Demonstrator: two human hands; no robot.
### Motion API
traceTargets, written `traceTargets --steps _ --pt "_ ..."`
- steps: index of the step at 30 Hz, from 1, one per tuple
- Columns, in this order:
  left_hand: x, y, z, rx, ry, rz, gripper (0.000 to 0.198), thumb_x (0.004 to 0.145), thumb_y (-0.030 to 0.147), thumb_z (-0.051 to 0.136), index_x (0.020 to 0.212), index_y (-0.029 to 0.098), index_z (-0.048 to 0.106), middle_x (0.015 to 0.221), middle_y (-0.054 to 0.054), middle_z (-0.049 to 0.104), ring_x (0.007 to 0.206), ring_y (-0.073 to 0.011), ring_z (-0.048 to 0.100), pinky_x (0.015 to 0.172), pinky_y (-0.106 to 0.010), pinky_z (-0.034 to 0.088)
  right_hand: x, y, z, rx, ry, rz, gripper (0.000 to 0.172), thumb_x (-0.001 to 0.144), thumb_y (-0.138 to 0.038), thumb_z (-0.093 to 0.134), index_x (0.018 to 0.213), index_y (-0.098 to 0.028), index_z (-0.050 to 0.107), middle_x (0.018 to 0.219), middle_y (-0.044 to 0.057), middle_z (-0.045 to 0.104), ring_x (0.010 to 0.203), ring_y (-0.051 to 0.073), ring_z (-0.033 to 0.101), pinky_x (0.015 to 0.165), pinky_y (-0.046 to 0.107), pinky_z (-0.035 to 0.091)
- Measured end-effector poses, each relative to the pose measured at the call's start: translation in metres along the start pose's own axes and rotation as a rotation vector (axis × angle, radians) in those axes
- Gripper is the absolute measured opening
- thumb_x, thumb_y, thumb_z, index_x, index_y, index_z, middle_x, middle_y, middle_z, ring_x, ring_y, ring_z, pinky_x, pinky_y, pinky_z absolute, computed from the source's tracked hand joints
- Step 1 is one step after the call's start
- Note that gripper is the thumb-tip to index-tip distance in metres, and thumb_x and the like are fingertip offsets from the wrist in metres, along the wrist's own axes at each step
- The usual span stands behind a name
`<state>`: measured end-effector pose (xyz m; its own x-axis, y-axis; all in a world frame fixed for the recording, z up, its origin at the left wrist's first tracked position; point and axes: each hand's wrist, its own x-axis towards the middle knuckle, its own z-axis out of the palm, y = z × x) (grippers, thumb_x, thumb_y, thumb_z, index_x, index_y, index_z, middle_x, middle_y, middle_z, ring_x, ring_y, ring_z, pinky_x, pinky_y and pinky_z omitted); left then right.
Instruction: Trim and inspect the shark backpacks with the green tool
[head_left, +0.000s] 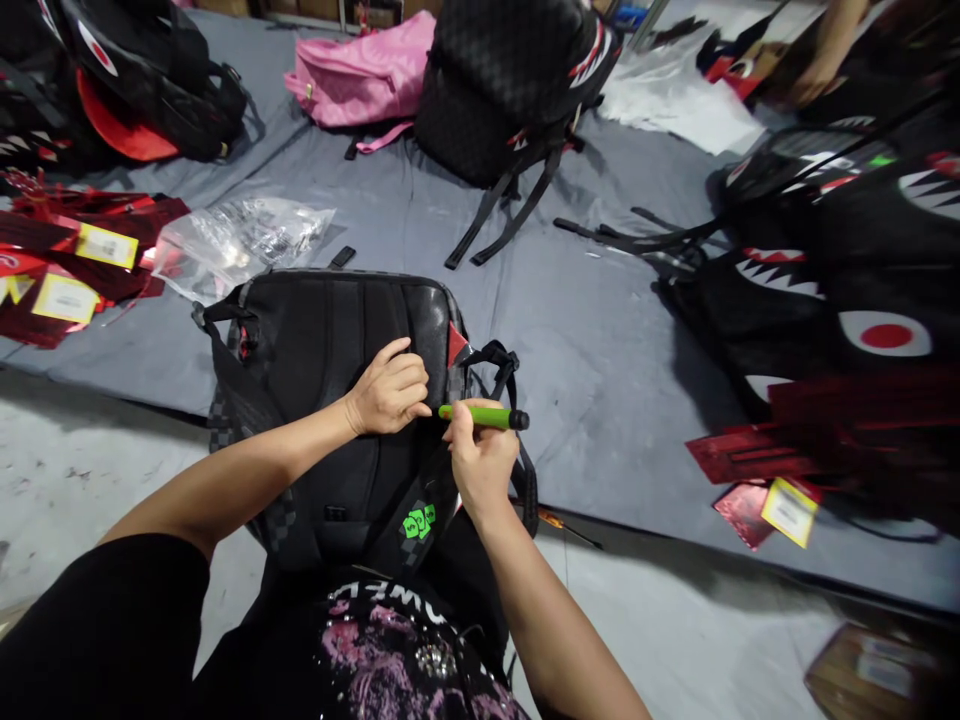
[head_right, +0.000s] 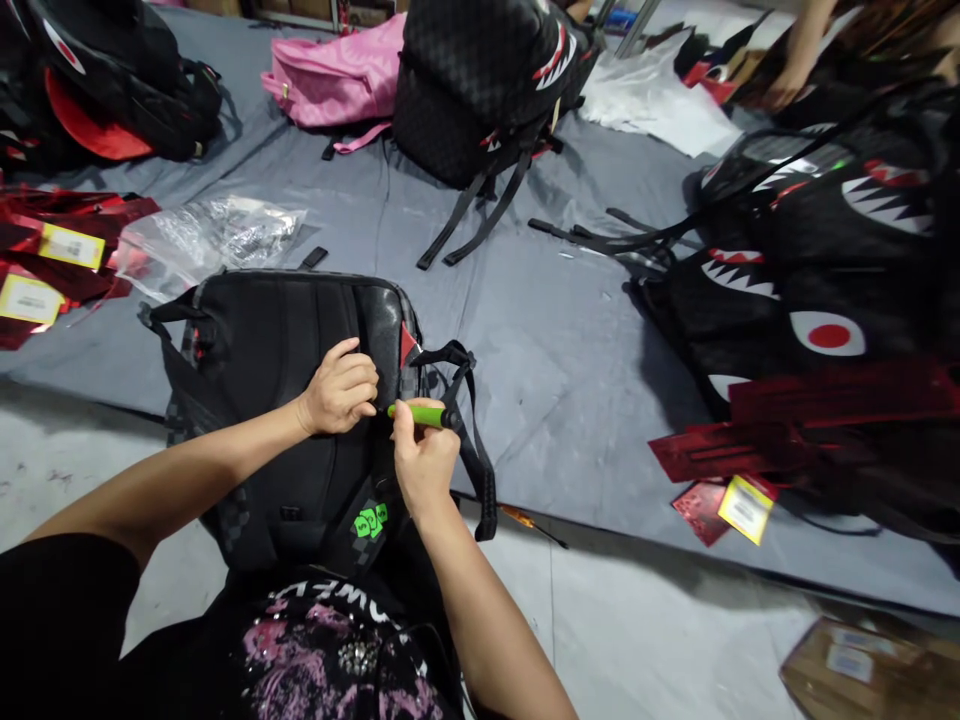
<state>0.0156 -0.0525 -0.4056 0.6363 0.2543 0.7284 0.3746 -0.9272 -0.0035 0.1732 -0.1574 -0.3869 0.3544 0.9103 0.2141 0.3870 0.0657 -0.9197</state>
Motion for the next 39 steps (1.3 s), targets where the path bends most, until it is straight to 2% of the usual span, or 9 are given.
traceTargets --steps 12,22,24,28,30,31,34,36,39 --pt "0.004 0.001 -0.003 -0.014 0.049 0.017 0.052 0.103 0.046 0.026 0.072 0.019 0.059 0.078 -0.003 0.066 0.09 -0.0181 0.06 0.111 -0.045 0.037 0.0 0.001 -0.002 -0.009 0.014 -0.021 0.029 0.094 -0.046 0.056 0.087 -0.018 0.061 0.061 -0.001 0.063 0.05 0.014 0.059 0.05 0.026 0.047" --pt "0.005 0.001 -0.005 -0.01 -0.009 0.012 0.057 0.104 0.046 0.022 0.072 0.019 0.06 0.079 -0.004 0.066 0.091 -0.0183 0.059 0.112 -0.045 0.033 0.002 0.002 -0.002 -0.154 0.017 -0.172 0.027 0.095 -0.043 0.054 0.089 -0.018 0.063 0.067 0.002 0.066 0.053 0.015 0.061 0.053 0.028 0.046" --pt "0.014 -0.004 -0.01 0.018 -0.088 0.043 0.059 0.104 0.046 0.02 0.072 0.018 0.061 0.078 -0.004 0.065 0.089 -0.0186 0.058 0.11 -0.045 0.033 0.002 0.004 -0.004 -0.166 0.0 -0.189 0.025 0.094 -0.042 0.055 0.092 -0.018 0.063 0.068 0.002 0.067 0.054 0.015 0.062 0.054 0.028 0.048" --pt "0.043 -0.022 -0.022 0.081 -0.43 0.27 0.06 0.102 0.054 0.025 0.071 0.019 0.063 0.073 -0.005 0.066 0.076 -0.0188 0.056 0.091 -0.04 0.04 -0.005 -0.001 -0.013 -0.182 0.019 -0.21 0.021 0.094 -0.039 0.057 0.093 -0.02 0.064 0.07 0.002 0.069 0.056 0.017 0.065 0.055 0.03 0.051" --pt "0.054 -0.028 -0.026 0.107 -0.527 0.331 0.061 0.1 0.057 0.028 0.07 0.018 0.064 0.072 -0.006 0.067 0.071 -0.0186 0.055 0.079 -0.038 0.039 -0.017 -0.009 -0.016 -0.129 0.032 -0.31 0.016 0.094 -0.034 0.059 0.101 -0.021 0.065 0.088 0.006 0.075 0.073 0.019 0.071 0.067 0.033 0.055" --pt "0.058 -0.029 -0.029 0.133 -0.539 0.329 0.061 0.1 0.058 0.029 0.07 0.018 0.064 0.072 -0.006 0.067 0.07 -0.0184 0.055 0.075 -0.037 0.038 -0.026 -0.013 -0.015 -0.088 -0.012 -0.399 0.016 0.094 -0.03 0.06 0.107 -0.022 0.064 0.098 0.007 0.075 0.083 0.02 0.072 0.074 0.034 0.056" --pt "0.06 -0.025 -0.042 0.247 -0.514 0.292 0.06 0.101 0.054 0.03 0.066 0.018 0.063 0.066 -0.006 0.065 0.065 -0.0172 0.054 0.067 -0.035 0.034 -0.057 -0.022 -0.005 -0.037 -0.254 -0.69 0.026 0.095 -0.021 0.059 0.121 -0.023 0.06 0.108 0.007 0.075 0.095 0.019 0.071 0.086 0.037 0.055" --pt "0.059 -0.021 -0.062 0.317 -0.491 0.273 0.061 0.102 0.05 0.027 0.064 0.018 0.062 0.061 -0.006 0.061 0.06 -0.0166 0.052 0.062 -0.034 0.03 -0.073 -0.024 0.003 -0.104 -0.367 -0.823 0.03 0.097 -0.018 0.056 0.126 -0.022 0.057 0.103 0.006 0.076 0.094 0.018 0.071 0.094 0.041 0.051" --pt "0.062 -0.011 -0.107 0.461 -0.377 0.227 0.063 0.102 0.053 0.026 0.064 0.018 0.061 0.057 -0.006 0.057 0.058 -0.0171 0.05 0.06 -0.034 0.025 -0.081 -0.027 -0.004 -0.201 -0.401 -1.031 0.029 0.097 -0.017 0.055 0.126 -0.018 0.056 0.096 0.005 0.075 0.095 0.018 0.07 0.104 0.046 0.045"
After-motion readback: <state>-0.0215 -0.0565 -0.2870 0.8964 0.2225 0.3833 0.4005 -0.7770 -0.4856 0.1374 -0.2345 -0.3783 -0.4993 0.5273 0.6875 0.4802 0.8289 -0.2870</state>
